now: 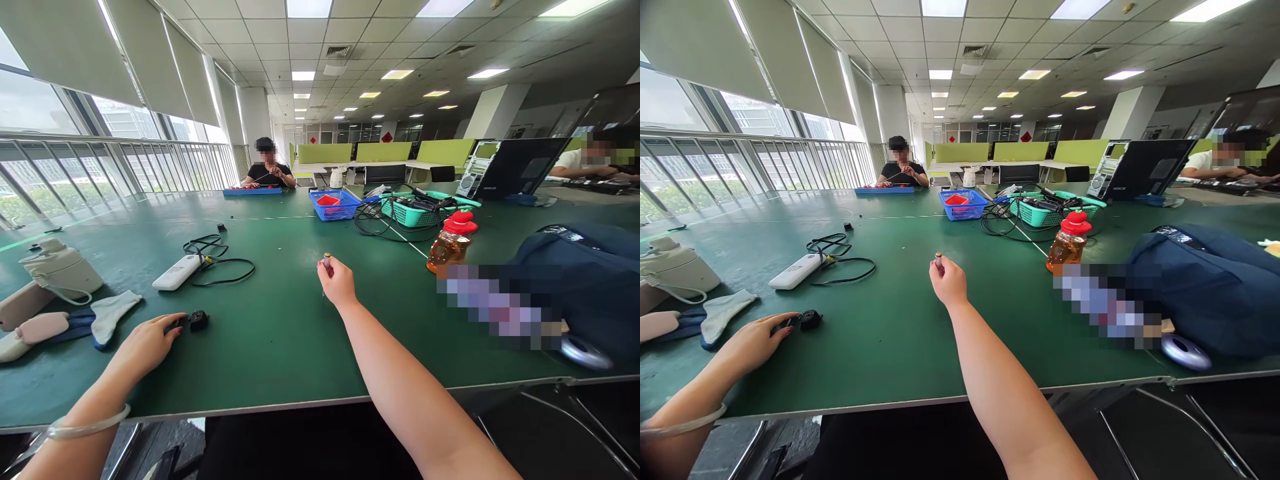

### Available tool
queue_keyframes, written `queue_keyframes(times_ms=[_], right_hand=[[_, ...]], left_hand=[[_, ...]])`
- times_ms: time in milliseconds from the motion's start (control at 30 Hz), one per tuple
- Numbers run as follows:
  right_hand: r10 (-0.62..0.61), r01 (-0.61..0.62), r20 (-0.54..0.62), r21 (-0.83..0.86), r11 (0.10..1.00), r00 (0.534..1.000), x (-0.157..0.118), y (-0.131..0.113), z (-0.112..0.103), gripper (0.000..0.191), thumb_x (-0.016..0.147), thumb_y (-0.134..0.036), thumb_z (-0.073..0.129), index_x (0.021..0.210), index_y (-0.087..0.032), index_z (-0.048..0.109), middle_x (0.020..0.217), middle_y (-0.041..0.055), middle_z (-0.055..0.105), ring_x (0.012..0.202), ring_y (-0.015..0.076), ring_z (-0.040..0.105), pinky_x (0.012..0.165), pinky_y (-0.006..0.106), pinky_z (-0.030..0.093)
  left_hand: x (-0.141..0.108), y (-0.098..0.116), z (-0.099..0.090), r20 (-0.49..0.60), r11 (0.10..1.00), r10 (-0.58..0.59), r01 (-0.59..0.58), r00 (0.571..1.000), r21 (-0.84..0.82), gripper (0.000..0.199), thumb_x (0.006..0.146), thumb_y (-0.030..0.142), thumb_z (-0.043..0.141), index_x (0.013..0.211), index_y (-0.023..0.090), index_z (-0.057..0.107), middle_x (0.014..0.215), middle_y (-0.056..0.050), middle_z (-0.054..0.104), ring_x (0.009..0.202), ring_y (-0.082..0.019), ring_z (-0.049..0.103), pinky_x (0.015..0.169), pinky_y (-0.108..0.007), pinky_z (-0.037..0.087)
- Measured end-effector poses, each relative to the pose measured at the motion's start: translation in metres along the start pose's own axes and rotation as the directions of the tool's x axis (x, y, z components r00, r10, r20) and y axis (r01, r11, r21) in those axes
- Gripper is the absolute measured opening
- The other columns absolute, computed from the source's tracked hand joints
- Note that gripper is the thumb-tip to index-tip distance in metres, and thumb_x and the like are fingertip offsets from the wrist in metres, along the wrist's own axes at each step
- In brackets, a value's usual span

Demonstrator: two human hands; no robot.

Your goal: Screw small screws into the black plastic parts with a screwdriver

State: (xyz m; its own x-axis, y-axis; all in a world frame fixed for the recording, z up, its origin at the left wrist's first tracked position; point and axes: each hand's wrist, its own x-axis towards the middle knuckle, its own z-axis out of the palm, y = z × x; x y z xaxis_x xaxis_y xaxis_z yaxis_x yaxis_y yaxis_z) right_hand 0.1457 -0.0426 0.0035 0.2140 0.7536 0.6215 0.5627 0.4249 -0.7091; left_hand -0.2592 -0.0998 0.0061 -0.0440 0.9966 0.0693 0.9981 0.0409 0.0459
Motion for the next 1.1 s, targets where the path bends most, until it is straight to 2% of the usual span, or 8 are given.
queue_keyframes(times_ms=[100, 200, 333, 467, 600, 733, 1000, 1100], right_hand=[[0.003, -0.003, -0.003, -0.001, 1.0, 1.0, 0.0, 0.0, 0.0, 0.027, 0.086, -0.039, 0.045, 0.066, -0.022, 0.051, 0.058, -0.0012, 0.052, 0.053, 0.0141, 0.046, 0.055, 0.026, 0.037], [0.003, -0.003, 0.001, 0.002, 1.0, 1.0, -0.001, -0.001, 0.0, 0.027, 0.086, -0.039, 0.045, 0.066, -0.022, 0.051, 0.059, -0.0011, 0.053, 0.053, 0.0141, 0.046, 0.055, 0.026, 0.037], [0.004, -0.004, 0.004, 0.004, 1.0, 1.0, 0.0, 0.0, -0.001, 0.026, 0.086, -0.039, 0.045, 0.067, -0.022, 0.051, 0.059, -0.0012, 0.052, 0.054, 0.014, 0.046, 0.056, 0.026, 0.038], [0.006, -0.006, 0.005, 0.006, 1.0, 1.0, 0.0, -0.001, -0.001, 0.027, 0.086, -0.039, 0.045, 0.066, -0.022, 0.051, 0.058, -0.0012, 0.052, 0.053, 0.0139, 0.046, 0.055, 0.026, 0.037], [0.009, -0.009, 0.004, 0.006, 1.0, 1.0, 0.0, -0.002, -0.002, 0.027, 0.086, -0.039, 0.045, 0.065, -0.022, 0.05, 0.057, -0.0014, 0.052, 0.053, 0.0138, 0.046, 0.054, 0.025, 0.037], [0.007, -0.007, 0.001, 0.003, 1.0, 1.0, 0.0, -0.001, -0.001, 0.027, 0.086, -0.039, 0.045, 0.066, -0.022, 0.051, 0.058, -0.0011, 0.052, 0.053, 0.014, 0.046, 0.055, 0.026, 0.038], [0.005, -0.005, 0.003, 0.004, 1.0, 1.0, 0.0, -0.001, -0.001, 0.027, 0.086, -0.038, 0.045, 0.067, -0.021, 0.053, 0.059, -0.0005, 0.054, 0.054, 0.0143, 0.047, 0.055, 0.026, 0.038], [0.005, -0.005, -0.001, 0.001, 1.0, 1.0, 0.0, 0.0, -0.001, 0.026, 0.086, -0.038, 0.045, 0.068, -0.021, 0.053, 0.059, -0.0004, 0.054, 0.054, 0.0142, 0.047, 0.056, 0.026, 0.038]], left_hand=[[-0.005, 0.004, -0.008, -0.03, 1.0, -0.011, 0.011, 0.999, 0.011, 0.056, 0.087, 0.038, 0.035, 0.13, 0.01, 0.056, 0.123, -0.019, 0.064, 0.11, -0.037, 0.061, 0.096, -0.046, 0.046], [-0.006, 0.009, -0.014, -0.126, 0.997, 0.008, -0.017, 0.992, -0.072, 0.057, 0.086, 0.038, 0.032, 0.13, 0.009, 0.054, 0.128, -0.02, 0.06, 0.114, -0.036, 0.059, 0.099, -0.046, 0.044], [-0.006, 0.013, -0.017, -0.239, 0.943, 0.243, -0.287, 0.94, -0.171, 0.053, 0.086, 0.043, 0.033, 0.128, 0.019, 0.053, 0.134, -0.012, 0.056, 0.123, -0.03, 0.052, 0.107, -0.044, 0.039], [-0.002, 0.016, -0.016, -0.174, 0.883, 0.414, -0.441, 0.894, -0.162, 0.05, 0.086, 0.046, 0.036, 0.124, 0.022, 0.057, 0.14, -0.009, 0.051, 0.126, -0.029, 0.049, 0.109, -0.041, 0.038], [0.003, 0.015, -0.015, -0.046, 0.884, 0.436, -0.438, 0.899, -0.162, 0.049, 0.086, 0.042, 0.036, 0.125, 0.023, 0.058, 0.142, -0.009, 0.049, 0.122, -0.029, 0.054, 0.104, -0.039, 0.044], [0.002, 0.012, -0.017, 0.013, 0.891, 0.429, -0.421, 0.903, -0.172, 0.047, 0.084, 0.039, 0.04, 0.124, 0.023, 0.059, 0.148, -0.009, 0.041, 0.122, -0.028, 0.053, 0.103, -0.039, 0.044], [0.004, 0.016, -0.016, -0.007, 0.885, 0.427, -0.419, 0.904, -0.204, 0.043, 0.082, 0.054, 0.046, 0.103, 0.022, 0.066, 0.144, -0.012, 0.046, 0.116, -0.03, 0.057, 0.102, -0.041, 0.044], [0.007, 0.016, -0.018, -0.024, 0.88, 0.431, -0.426, 0.902, -0.209, 0.049, 0.081, 0.055, 0.047, 0.113, 0.022, 0.064, 0.142, -0.011, 0.049, 0.119, -0.03, 0.056, 0.104, -0.042, 0.043]])
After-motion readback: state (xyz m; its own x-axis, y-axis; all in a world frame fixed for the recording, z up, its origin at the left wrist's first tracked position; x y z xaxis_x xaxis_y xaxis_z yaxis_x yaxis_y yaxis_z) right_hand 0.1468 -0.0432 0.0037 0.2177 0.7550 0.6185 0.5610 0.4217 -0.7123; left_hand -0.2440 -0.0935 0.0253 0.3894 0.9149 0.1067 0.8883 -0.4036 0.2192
